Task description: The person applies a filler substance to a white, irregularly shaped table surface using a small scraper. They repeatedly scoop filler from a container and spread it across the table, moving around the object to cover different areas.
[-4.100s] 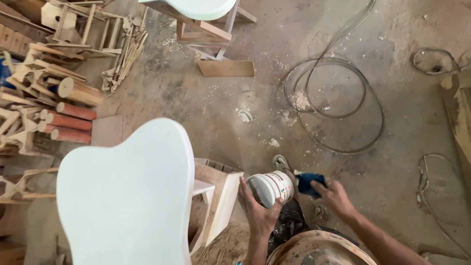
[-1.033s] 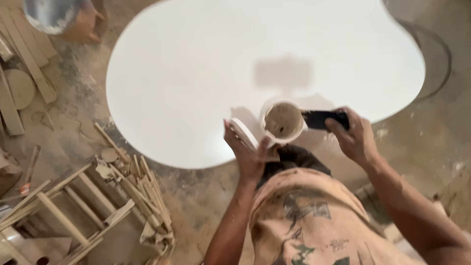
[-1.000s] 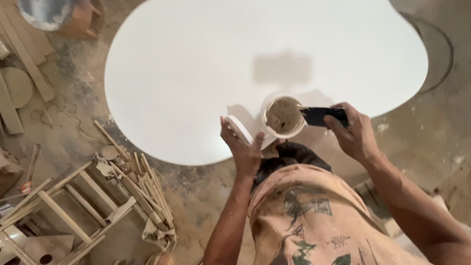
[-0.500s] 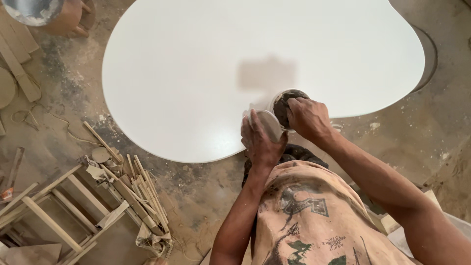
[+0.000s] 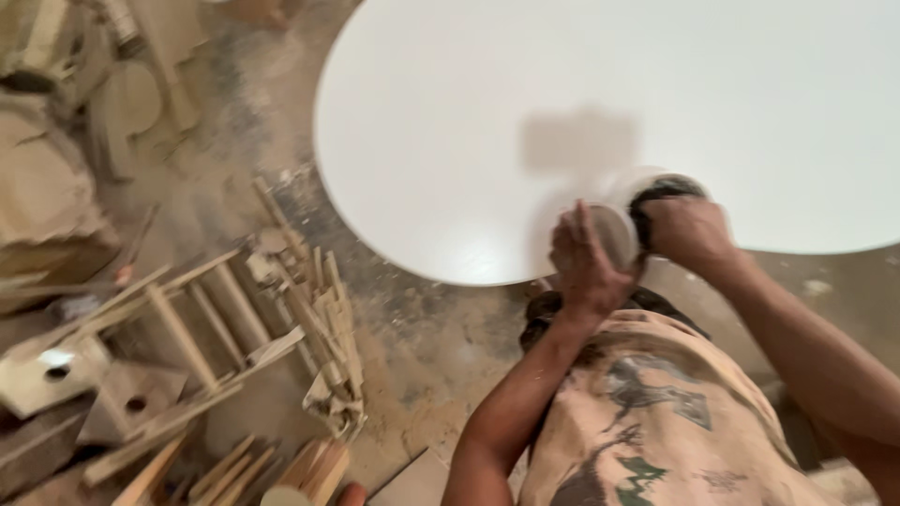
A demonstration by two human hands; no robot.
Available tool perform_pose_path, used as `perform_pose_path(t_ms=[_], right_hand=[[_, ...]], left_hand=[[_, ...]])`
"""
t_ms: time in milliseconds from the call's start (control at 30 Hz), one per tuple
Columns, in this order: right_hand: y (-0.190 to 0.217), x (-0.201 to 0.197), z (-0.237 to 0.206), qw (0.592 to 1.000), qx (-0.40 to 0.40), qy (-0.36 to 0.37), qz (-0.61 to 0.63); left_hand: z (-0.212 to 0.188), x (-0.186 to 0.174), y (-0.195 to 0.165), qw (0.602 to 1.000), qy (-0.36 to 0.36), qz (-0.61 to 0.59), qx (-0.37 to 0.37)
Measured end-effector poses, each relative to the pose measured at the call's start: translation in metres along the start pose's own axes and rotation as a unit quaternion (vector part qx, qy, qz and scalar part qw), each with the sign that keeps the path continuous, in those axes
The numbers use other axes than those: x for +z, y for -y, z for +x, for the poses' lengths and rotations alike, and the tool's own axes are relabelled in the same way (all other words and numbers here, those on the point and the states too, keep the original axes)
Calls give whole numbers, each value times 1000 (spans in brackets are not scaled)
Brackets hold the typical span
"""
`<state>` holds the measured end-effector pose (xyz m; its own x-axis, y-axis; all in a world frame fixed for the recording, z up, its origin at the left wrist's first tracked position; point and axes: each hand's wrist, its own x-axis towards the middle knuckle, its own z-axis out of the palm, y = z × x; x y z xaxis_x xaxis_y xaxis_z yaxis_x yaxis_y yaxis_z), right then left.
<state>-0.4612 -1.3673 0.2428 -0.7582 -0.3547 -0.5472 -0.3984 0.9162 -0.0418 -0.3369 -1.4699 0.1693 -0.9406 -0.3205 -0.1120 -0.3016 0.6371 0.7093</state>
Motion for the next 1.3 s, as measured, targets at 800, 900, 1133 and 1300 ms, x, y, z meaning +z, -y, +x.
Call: perform_pose_path(t_ms=[800,900,1133,1300], right_hand=[[-108,0,-39,817,58,-67,570],[-112,10,-46,757,77,-83,643],[-98,29,-62,745,94,-127,648],[-92,33,-83,806,91,-143,567]], left_hand=[[10,-23,23,994,-38,-85,61],[19,-36,17,995,-9,-83,57],[47,-42,3,990,34,-38,130],[46,-35,-1,990,89,3,105]])
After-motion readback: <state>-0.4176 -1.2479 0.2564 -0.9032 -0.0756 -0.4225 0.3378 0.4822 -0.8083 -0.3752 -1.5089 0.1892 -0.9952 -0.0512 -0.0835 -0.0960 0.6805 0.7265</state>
